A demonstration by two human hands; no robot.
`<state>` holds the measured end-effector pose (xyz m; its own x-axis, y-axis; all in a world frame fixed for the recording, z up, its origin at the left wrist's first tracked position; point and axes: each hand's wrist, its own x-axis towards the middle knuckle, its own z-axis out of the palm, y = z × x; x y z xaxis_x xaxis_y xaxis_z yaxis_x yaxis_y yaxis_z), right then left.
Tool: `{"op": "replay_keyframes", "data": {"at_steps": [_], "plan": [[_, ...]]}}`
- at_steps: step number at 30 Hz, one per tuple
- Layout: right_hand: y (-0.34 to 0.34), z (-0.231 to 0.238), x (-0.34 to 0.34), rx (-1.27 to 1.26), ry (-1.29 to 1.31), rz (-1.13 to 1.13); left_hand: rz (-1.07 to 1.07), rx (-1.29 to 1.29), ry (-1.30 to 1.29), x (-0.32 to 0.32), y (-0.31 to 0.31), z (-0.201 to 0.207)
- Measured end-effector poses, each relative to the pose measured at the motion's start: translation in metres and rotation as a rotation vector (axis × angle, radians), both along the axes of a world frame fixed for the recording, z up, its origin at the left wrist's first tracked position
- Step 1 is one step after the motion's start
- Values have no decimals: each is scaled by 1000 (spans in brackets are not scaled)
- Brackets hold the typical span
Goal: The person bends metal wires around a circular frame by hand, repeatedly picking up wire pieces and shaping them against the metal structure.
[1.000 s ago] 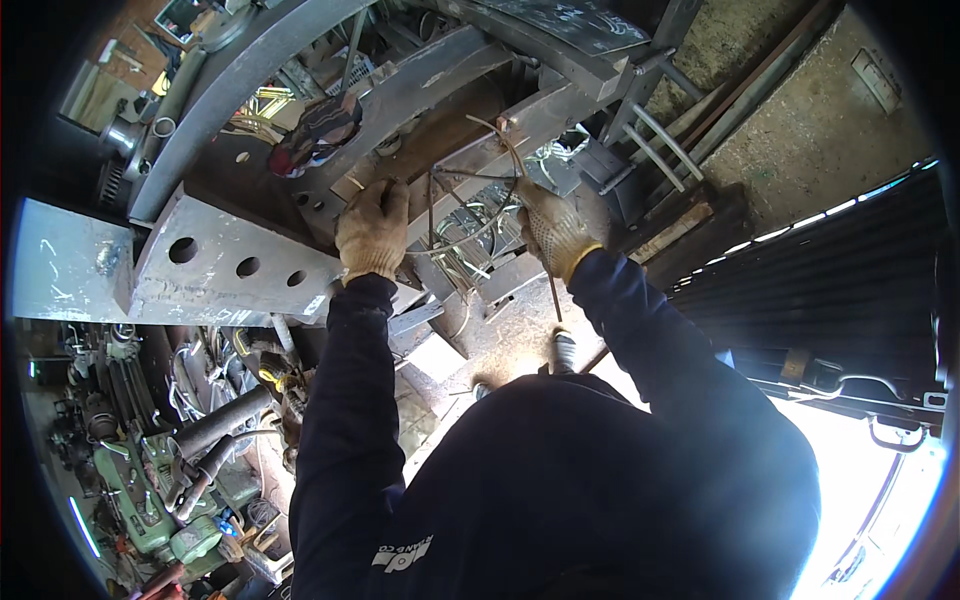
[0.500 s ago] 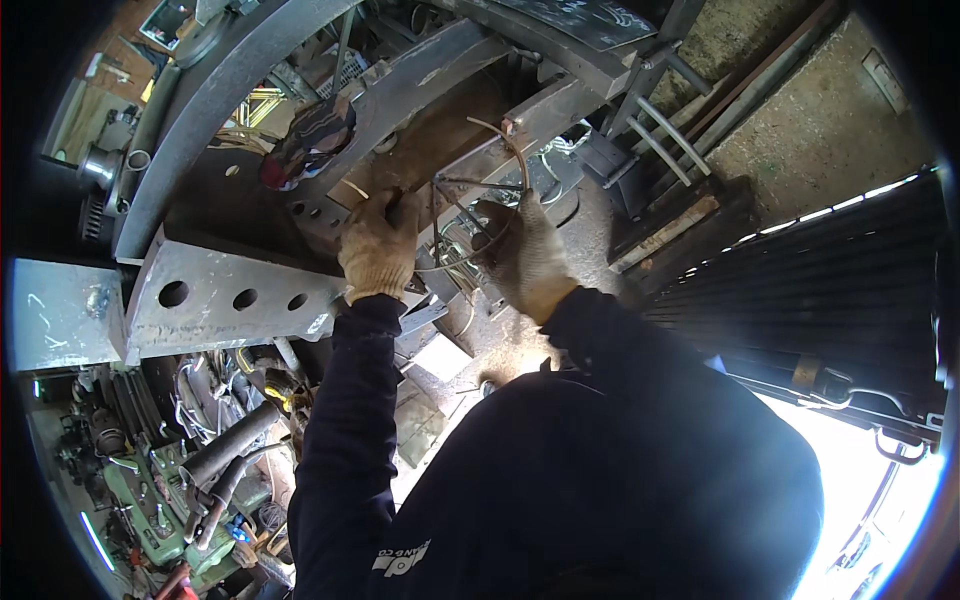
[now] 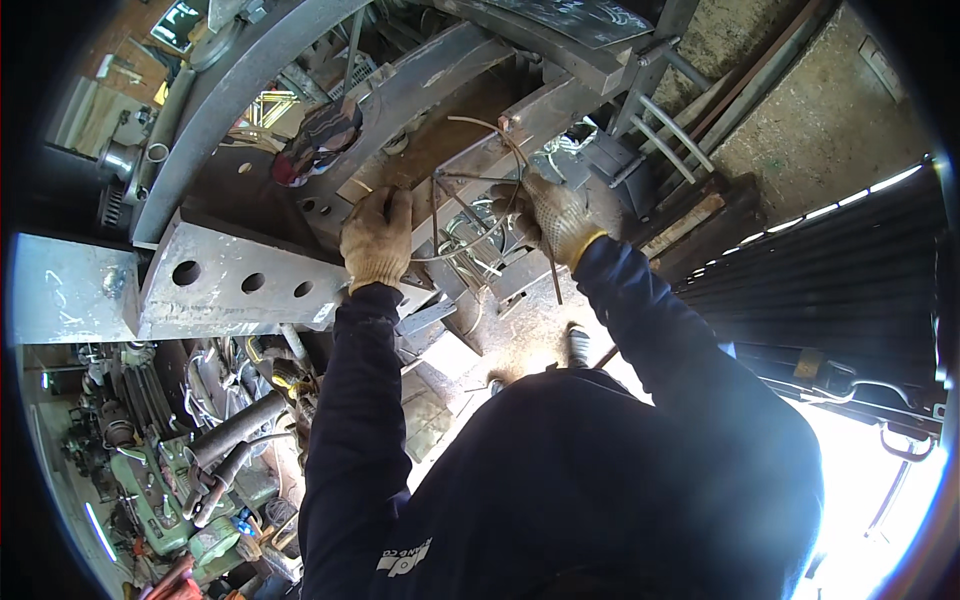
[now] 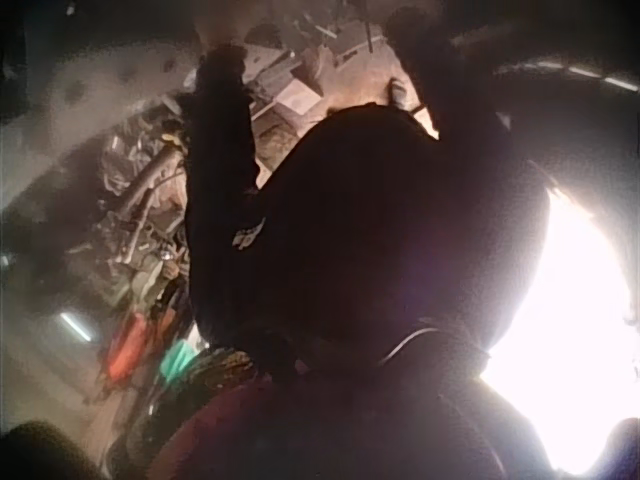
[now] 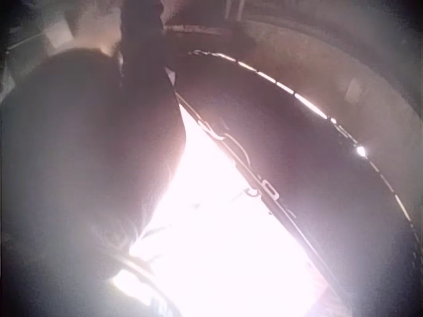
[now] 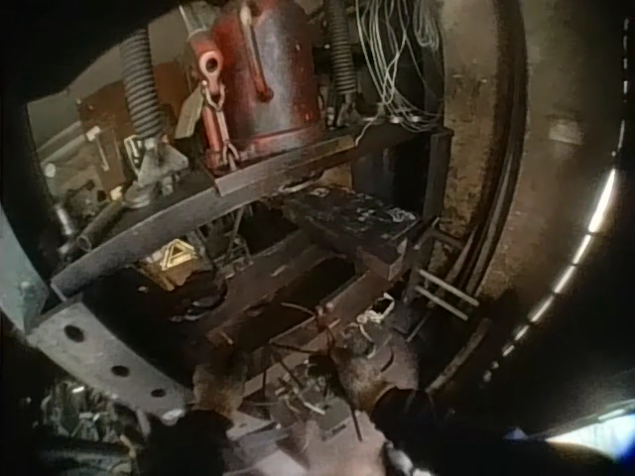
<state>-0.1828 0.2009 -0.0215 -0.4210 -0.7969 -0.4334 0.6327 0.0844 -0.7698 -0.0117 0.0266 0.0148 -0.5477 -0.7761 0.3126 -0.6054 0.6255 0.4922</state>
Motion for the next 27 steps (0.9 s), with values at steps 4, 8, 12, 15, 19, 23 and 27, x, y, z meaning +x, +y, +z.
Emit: {"op": "replay_keyframes", "data": {"at_steps": [4,8,12,15,19,23,27], "plan": [[-13,-10,1,59,28,-93,12,17,-13,-1,0,1],[-8,-7,17,-199,-268,-193,28,32,-10,-2,2,4],[15,2,35,-297,-484,-96,15,24,-16,-3,4,7],[16,6,43,-295,-442,-156,9,28,-16,-5,5,9],[-10,12,59,-269,-461,-347,-71,130,-17,-8,2,12],[-40,14,77,-65,-387,-581,-40,106,-21,-7,2,13],[-22,6,64,-48,-295,-434,-50,99,15,-5,4,11]]}}
